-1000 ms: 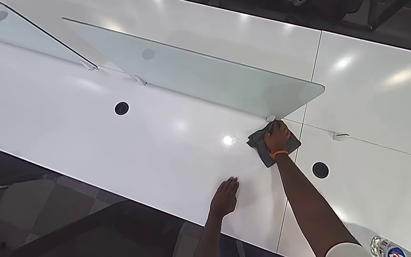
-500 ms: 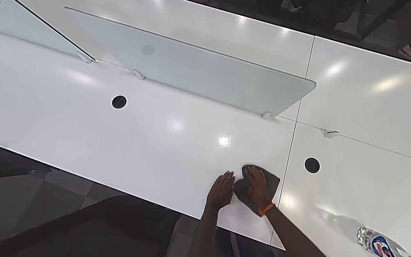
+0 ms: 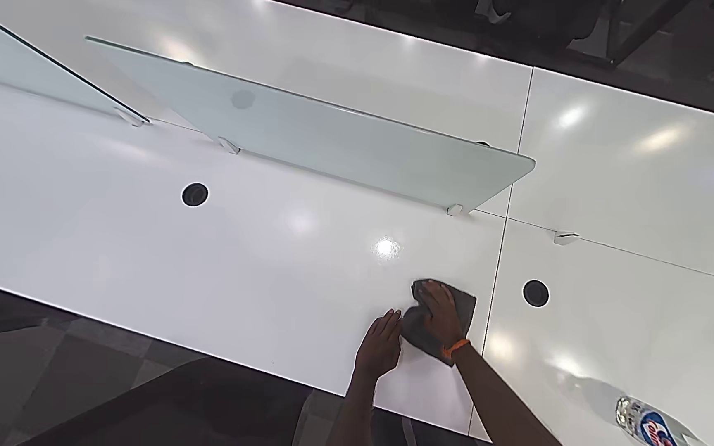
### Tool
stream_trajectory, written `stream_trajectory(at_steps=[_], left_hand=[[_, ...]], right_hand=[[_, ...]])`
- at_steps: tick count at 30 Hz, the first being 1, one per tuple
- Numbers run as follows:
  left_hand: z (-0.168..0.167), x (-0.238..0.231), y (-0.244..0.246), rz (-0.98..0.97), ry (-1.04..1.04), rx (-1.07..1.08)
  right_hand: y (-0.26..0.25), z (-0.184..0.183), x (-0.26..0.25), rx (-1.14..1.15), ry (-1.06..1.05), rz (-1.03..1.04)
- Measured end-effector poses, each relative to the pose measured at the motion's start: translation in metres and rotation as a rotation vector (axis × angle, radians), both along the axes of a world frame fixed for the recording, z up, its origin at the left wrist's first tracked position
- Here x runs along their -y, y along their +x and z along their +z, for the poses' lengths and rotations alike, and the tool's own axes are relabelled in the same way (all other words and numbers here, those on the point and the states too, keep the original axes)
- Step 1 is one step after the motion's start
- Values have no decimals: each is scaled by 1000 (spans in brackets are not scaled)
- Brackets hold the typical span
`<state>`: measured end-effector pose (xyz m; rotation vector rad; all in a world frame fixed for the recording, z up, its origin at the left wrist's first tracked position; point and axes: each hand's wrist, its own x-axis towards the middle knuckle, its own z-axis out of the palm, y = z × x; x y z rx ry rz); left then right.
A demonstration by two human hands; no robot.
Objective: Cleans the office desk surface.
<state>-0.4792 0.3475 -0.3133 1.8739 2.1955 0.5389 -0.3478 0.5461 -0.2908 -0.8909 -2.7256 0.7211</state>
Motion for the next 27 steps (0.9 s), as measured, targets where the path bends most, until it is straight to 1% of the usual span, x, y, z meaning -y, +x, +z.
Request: stream_trajectory(at_steps=[3,5,7,12,13,15,18,21,25,27], left_hand=[[0,0,-1,-1,-12,6],[0,1,-1,-7,-35,15],[1,1,-1,-11,-44,18],[3,-1,-2,-3,-31,36],[4,-1,-2,0,-31,39],[4,0,-2,-2,-26,45],[2,0,-1,-6,-2,47],[0,0,-3,-11,20,54],[-1,1,-3,-21,5,83],[0,0,-3,-16,-2,85]], right_hand=[[-38,-8,-48,-32,52,-25],[-57,-9,-72,-31,50,-3],[-70,-11,-92,-46,53,77],[-83,-8,-121,9,60,404],[-84,-8,-125,13,65,445],[-85,-8,-126,19,71,464],[-88,-8,-124,33,101,393],[-95,-7,-116,62,153,241],[-86,-5,-74,170,176,-3],[-70,-5,-44,192,177,-35]])
